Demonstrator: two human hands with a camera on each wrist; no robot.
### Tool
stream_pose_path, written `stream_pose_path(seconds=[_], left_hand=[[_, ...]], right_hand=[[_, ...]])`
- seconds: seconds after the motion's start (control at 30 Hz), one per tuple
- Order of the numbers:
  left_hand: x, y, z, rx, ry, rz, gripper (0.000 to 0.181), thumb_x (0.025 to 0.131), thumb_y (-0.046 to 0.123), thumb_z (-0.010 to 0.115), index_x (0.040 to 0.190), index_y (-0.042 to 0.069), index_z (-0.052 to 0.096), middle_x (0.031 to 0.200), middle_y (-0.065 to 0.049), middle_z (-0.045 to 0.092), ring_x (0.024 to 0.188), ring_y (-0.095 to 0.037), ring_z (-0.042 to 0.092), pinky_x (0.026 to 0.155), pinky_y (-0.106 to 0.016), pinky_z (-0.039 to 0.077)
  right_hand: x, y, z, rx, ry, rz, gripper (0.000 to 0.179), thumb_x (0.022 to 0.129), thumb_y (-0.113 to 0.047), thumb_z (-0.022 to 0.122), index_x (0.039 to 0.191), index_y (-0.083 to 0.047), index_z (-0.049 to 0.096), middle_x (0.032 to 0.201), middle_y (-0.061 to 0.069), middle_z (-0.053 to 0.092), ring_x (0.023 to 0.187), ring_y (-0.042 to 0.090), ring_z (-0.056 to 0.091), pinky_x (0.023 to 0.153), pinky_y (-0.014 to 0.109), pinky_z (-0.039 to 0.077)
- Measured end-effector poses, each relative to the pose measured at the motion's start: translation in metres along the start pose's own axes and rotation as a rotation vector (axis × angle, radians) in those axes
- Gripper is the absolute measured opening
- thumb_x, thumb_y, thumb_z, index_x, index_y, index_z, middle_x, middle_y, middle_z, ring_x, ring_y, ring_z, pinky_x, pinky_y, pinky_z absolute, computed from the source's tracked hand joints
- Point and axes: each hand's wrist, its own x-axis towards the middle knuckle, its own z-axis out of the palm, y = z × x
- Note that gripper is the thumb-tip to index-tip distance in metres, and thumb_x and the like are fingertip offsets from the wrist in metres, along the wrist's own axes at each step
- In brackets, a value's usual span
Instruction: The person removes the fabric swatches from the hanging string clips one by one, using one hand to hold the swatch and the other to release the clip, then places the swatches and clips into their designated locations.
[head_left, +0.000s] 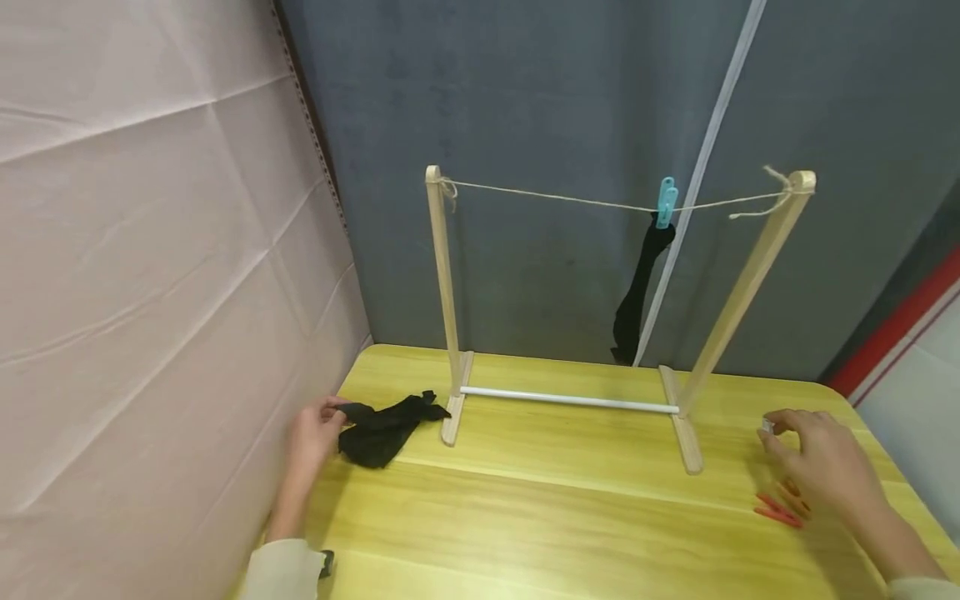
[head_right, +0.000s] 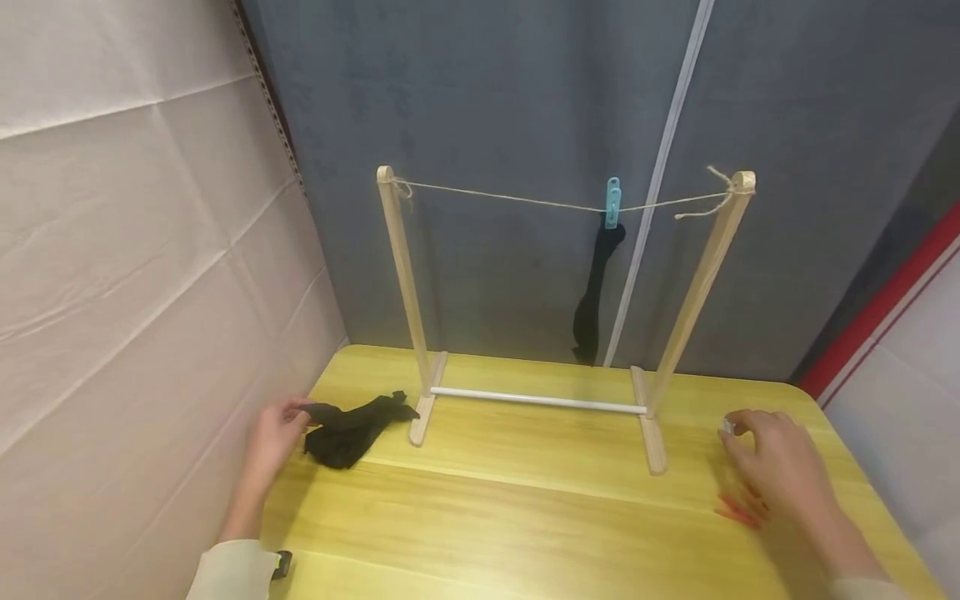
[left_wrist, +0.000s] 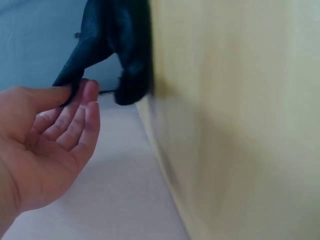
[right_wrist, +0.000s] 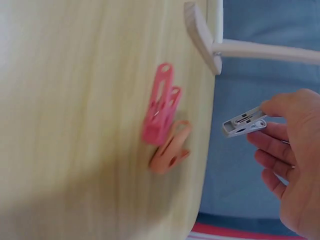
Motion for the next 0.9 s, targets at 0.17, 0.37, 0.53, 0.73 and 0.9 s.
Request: stream_pose_path(seconds=[0.17, 0.37, 0.53, 0.73, 0.9], left_hand=[[-0.008, -0.017, -0.003, 0.202, -0.056, 0.057, 0.017, 0.096, 0.001, 0.064, 0.107, -0.002, 0.077, 0.091, -0.020, 0.079, 0.076, -0.031, 0.074, 0.057, -0.032, 0.053], [-0.008, -0.023, 0.002, 0.384, -0.149, 0.116, 0.012, 0.095, 0.005, 0.070, 0.104, -0.001, 0.076, 0.092, -0.017, 0.078, 0.080, -0.031, 0.072, 0.071, -0.046, 0.059], [-0.009, -0.020, 0.003, 0.429, -0.182, 0.113, 0.012, 0.095, 0.005, 0.071, 0.103, -0.003, 0.076, 0.098, -0.022, 0.078, 0.086, -0.036, 0.073, 0.076, -0.052, 0.060], [-0.018, -0.017, -0.001, 0.448, -0.191, 0.082, 0.026, 0.092, 0.009, 0.077, 0.114, -0.005, 0.073, 0.112, -0.029, 0.075, 0.102, -0.049, 0.071, 0.087, -0.060, 0.058], [-0.023, -0.015, -0.005, 0.378, -0.219, 0.070, 0.054, 0.094, 0.016, 0.079, 0.138, -0.009, 0.060, 0.137, -0.032, 0.065, 0.119, -0.053, 0.066, 0.101, -0.064, 0.054]], right_hand=[[-0.014, 0.022, 0.003, -0.017, -0.135, 0.074, 0.040, 0.104, -0.035, 0.068, 0.120, 0.002, 0.073, 0.102, 0.015, 0.077, 0.094, 0.043, 0.064, 0.067, 0.057, 0.051], [-0.020, 0.037, 0.002, -0.026, -0.232, 0.106, 0.043, 0.105, -0.037, 0.066, 0.119, 0.004, 0.072, 0.100, 0.013, 0.076, 0.097, 0.046, 0.065, 0.072, 0.058, 0.054], [-0.024, 0.044, 0.004, -0.016, -0.291, 0.146, 0.047, 0.107, -0.041, 0.061, 0.119, 0.003, 0.071, 0.103, 0.014, 0.076, 0.095, 0.043, 0.067, 0.069, 0.054, 0.056], [-0.028, 0.046, 0.013, 0.004, -0.300, 0.128, 0.041, 0.109, -0.039, 0.059, 0.113, -0.002, 0.073, 0.094, 0.007, 0.076, 0.082, 0.024, 0.069, 0.067, 0.049, 0.058], [-0.030, 0.045, 0.015, -0.007, -0.301, 0.133, 0.040, 0.109, -0.038, 0.060, 0.109, 0.000, 0.073, 0.089, 0.002, 0.074, 0.079, 0.019, 0.067, 0.065, 0.047, 0.057]])
